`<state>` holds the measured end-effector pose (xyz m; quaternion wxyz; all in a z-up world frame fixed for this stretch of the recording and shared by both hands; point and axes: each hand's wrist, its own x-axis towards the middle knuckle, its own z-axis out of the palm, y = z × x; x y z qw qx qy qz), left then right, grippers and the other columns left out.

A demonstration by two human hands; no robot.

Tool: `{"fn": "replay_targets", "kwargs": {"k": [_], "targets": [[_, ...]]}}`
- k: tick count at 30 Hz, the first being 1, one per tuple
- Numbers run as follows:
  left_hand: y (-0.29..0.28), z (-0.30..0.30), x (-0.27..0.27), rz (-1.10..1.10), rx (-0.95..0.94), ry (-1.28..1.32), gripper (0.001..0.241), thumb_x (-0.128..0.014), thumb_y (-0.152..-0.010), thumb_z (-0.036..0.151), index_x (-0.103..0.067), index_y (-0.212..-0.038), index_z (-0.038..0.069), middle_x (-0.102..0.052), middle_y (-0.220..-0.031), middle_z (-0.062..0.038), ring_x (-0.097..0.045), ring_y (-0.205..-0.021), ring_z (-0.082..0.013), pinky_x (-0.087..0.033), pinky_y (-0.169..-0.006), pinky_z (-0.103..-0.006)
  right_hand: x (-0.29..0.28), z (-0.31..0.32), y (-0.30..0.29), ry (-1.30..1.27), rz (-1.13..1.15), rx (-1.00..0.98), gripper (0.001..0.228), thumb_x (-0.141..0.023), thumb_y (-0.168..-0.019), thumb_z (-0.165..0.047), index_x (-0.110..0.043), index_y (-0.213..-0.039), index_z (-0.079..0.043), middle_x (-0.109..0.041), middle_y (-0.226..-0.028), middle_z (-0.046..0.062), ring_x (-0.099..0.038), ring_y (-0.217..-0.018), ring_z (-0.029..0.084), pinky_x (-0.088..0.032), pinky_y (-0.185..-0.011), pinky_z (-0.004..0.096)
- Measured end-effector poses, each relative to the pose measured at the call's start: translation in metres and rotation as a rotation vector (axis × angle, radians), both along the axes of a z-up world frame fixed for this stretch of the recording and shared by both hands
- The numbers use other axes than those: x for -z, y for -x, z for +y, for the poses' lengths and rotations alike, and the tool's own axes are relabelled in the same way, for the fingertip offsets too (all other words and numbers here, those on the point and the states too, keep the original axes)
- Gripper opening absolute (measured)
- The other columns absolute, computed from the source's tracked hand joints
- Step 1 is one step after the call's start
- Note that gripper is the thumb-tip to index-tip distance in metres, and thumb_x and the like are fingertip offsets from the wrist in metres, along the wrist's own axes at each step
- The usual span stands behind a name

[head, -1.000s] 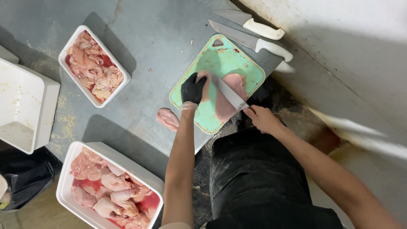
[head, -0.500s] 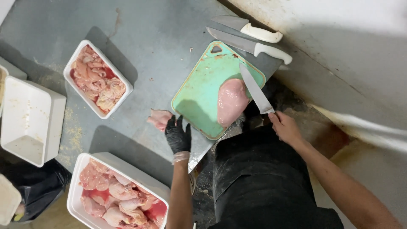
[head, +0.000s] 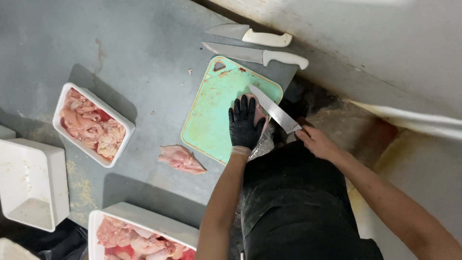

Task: Trimming and slicing raw chicken breasts on a cutting board using a chef's knife in a food preparation area.

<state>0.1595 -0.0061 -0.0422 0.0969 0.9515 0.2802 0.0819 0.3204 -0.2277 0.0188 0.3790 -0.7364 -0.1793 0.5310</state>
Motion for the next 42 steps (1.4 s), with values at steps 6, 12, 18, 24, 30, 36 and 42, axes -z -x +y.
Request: {"fn": "replay_targets", "kwargs": {"k": [6, 12, 18, 24, 30, 36, 42], "targets": [[0.001, 0.01, -0.006, 0.002, 0.05, 0.017, 0.083, -0.066, -0.09, 0.062, -0.045, -0.161, 0.024, -0.043, -0.166, -0.012, -0.042, -0.152, -0.0387, -0.033, -0.124, -0.0574, -0.012, 0.042, -0.001, -0.004, -0.031, -0.089, 0.054, -0.049, -0.113, -0.048, -0.062, -0.096, 0.002, -0.072, -0.08, 0.024, -0.069, -0.074, 0.029, -0.058, -0.064, 0.041], [0.001, 0.019, -0.002, -0.008, 0.064, 0.009, 0.082, -0.064, -0.091, 0.063, -0.045, -0.161, 0.023, -0.043, -0.166, -0.012, -0.041, -0.153, -0.0403, -0.032, -0.124, -0.0574, -0.06, 0.089, 0.0, 0.126, -0.104, -0.231, 0.077, -0.035, -0.115, -0.05, -0.037, -0.155, 0.015, -0.057, -0.141, 0.039, -0.06, -0.129, 0.045, -0.053, -0.106, 0.054], [-0.002, 0.019, -0.009, 0.075, 0.069, 0.008, 0.079, -0.058, -0.094, 0.065, -0.045, -0.161, 0.026, -0.041, -0.168, -0.011, -0.039, -0.154, -0.0392, -0.03, -0.125, -0.0568, -0.045, 0.078, 0.003, 0.141, -0.1, -0.271, 0.08, -0.035, -0.113, -0.055, -0.038, -0.156, 0.013, -0.062, -0.136, 0.037, -0.064, -0.125, 0.042, -0.058, -0.1, 0.05], [0.001, 0.018, -0.011, 0.132, 0.079, 0.031, 0.078, -0.054, -0.096, 0.067, -0.041, -0.163, 0.028, -0.036, -0.171, -0.009, -0.036, -0.157, -0.0374, -0.029, -0.126, -0.0557, -0.003, 0.041, 0.011, 0.08, -0.142, -0.264, 0.067, -0.041, -0.114, -0.048, -0.052, -0.142, 0.012, -0.069, -0.117, 0.036, -0.07, -0.109, 0.044, -0.061, -0.086, 0.053], [0.002, 0.016, -0.005, 0.119, 0.097, 0.032, 0.077, -0.057, -0.095, 0.065, -0.044, -0.161, 0.027, -0.039, -0.168, -0.013, -0.038, -0.155, -0.0399, -0.031, -0.125, -0.0571, -0.006, 0.008, 0.01, 0.138, -0.062, -0.317, 0.065, -0.039, -0.113, -0.053, -0.063, -0.126, 0.006, -0.075, -0.105, 0.028, -0.072, -0.097, 0.034, -0.061, -0.082, 0.047], [0.001, 0.016, 0.0, 0.09, 0.096, 0.016, 0.081, -0.063, -0.09, 0.064, -0.046, -0.16, 0.026, -0.041, -0.167, -0.015, -0.04, -0.153, -0.0425, -0.033, -0.124, -0.0591, 0.017, 0.014, -0.006, 0.1, 0.016, -0.328, 0.058, -0.041, -0.113, -0.053, -0.065, -0.103, -0.002, -0.07, -0.083, 0.014, -0.068, -0.081, 0.025, -0.059, -0.074, 0.038], [-0.004, 0.018, 0.0, 0.02, 0.061, -0.036, 0.078, -0.062, -0.092, 0.064, -0.048, -0.159, 0.025, -0.043, -0.165, -0.017, -0.041, -0.151, -0.0454, -0.034, -0.122, -0.0598, 0.006, 0.044, -0.014, 0.0, 0.001, -0.299, 0.054, -0.046, -0.113, -0.049, -0.051, -0.077, -0.009, -0.059, -0.06, 0.004, -0.053, -0.056, 0.018, -0.047, -0.052, 0.029]]}}
